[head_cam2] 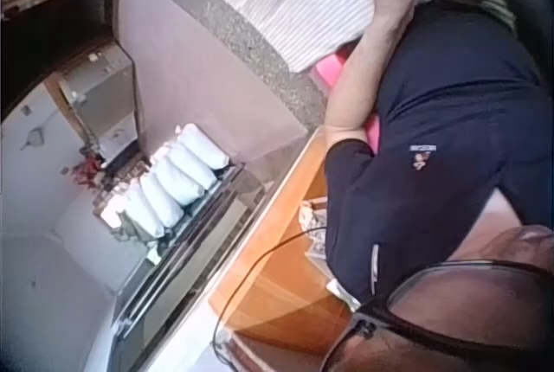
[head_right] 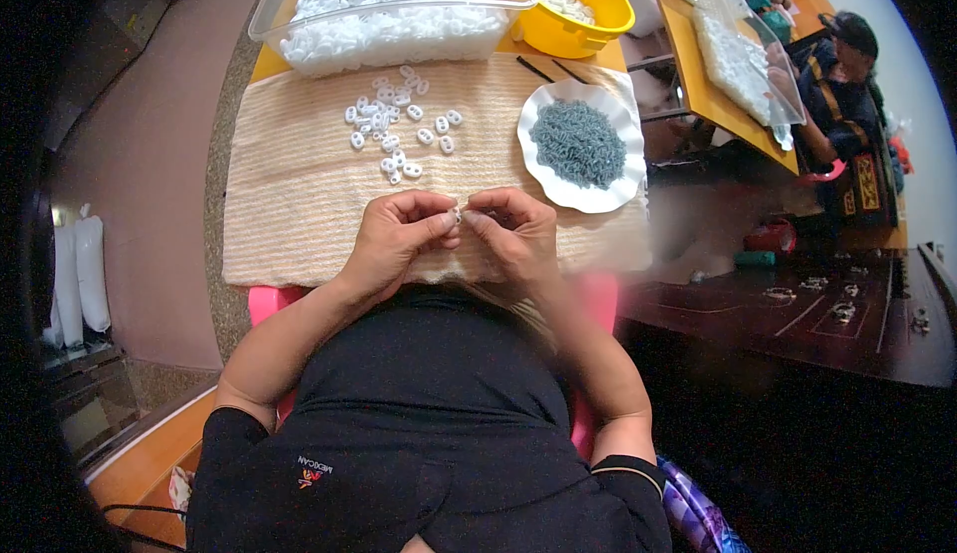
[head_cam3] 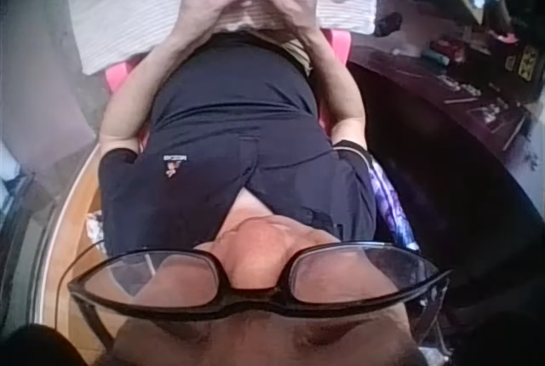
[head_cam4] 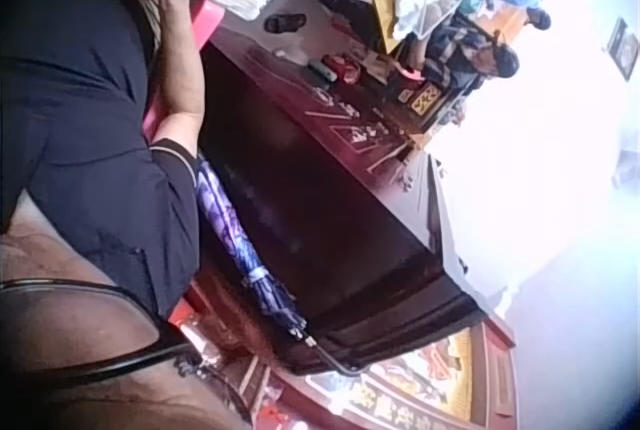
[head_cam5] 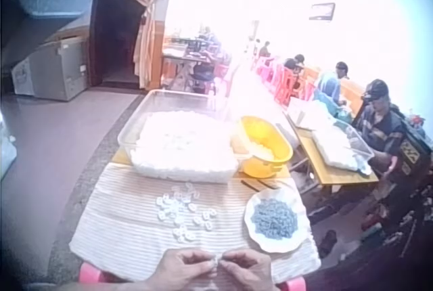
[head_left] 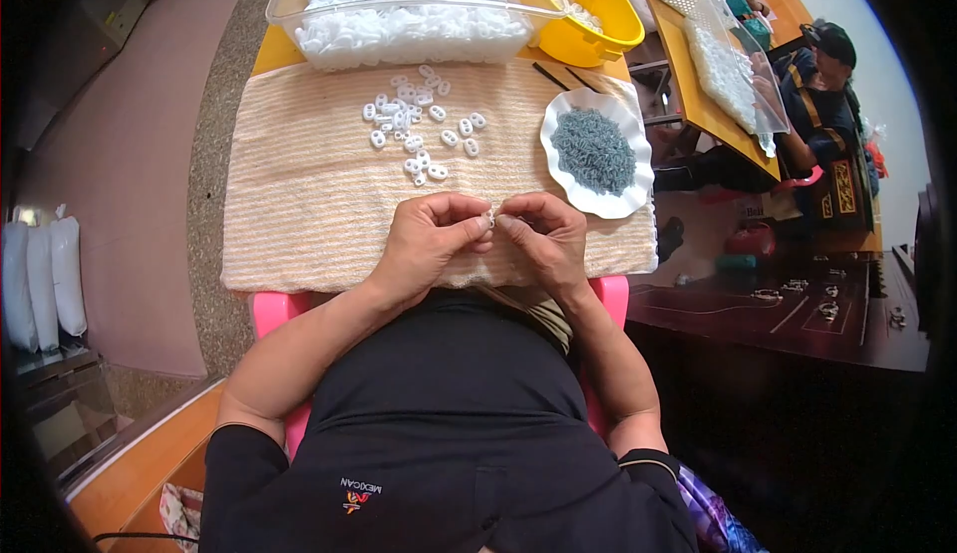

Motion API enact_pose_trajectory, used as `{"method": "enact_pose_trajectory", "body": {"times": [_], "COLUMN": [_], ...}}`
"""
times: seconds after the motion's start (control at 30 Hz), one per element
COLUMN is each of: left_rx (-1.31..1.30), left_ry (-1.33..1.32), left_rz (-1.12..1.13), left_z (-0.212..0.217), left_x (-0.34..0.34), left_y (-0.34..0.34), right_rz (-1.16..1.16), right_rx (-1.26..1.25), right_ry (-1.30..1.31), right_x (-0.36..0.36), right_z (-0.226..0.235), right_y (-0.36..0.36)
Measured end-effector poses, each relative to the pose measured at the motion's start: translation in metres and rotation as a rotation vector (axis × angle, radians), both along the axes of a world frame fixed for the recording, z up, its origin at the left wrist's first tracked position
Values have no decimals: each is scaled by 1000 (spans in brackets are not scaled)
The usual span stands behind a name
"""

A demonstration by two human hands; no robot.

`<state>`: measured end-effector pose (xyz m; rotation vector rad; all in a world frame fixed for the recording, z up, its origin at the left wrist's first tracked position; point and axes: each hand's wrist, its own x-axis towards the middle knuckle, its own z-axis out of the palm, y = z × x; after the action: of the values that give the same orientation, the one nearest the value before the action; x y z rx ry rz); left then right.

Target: The person is manually assembling small white plastic components at a production workstation.

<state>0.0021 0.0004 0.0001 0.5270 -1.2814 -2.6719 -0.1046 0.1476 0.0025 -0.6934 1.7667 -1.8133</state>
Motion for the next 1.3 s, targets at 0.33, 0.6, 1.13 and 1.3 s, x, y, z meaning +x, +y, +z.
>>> {"method": "enact_pose_trajectory", "body": {"times": [0.33, 0.6, 1.13, 1.3], "left_rx": [-51, -104, -47, -10], "left_ry": [-13, -37, 48, 41], "left_rz": [19, -15, 58, 140], "left_z": [-2, -3, 2, 0], "left_x": [1, 1, 3, 3], "left_y": [3, 3, 5, 6], "right_rz": [55, 126, 115, 62], "right_rx": [14, 12, 101, 232], "right_ry": [58, -23, 48, 493], "right_x": [-2, -3, -20, -35], "right_z": [-5, -2, 16, 19], "right_y": [2, 4, -10, -41]}}
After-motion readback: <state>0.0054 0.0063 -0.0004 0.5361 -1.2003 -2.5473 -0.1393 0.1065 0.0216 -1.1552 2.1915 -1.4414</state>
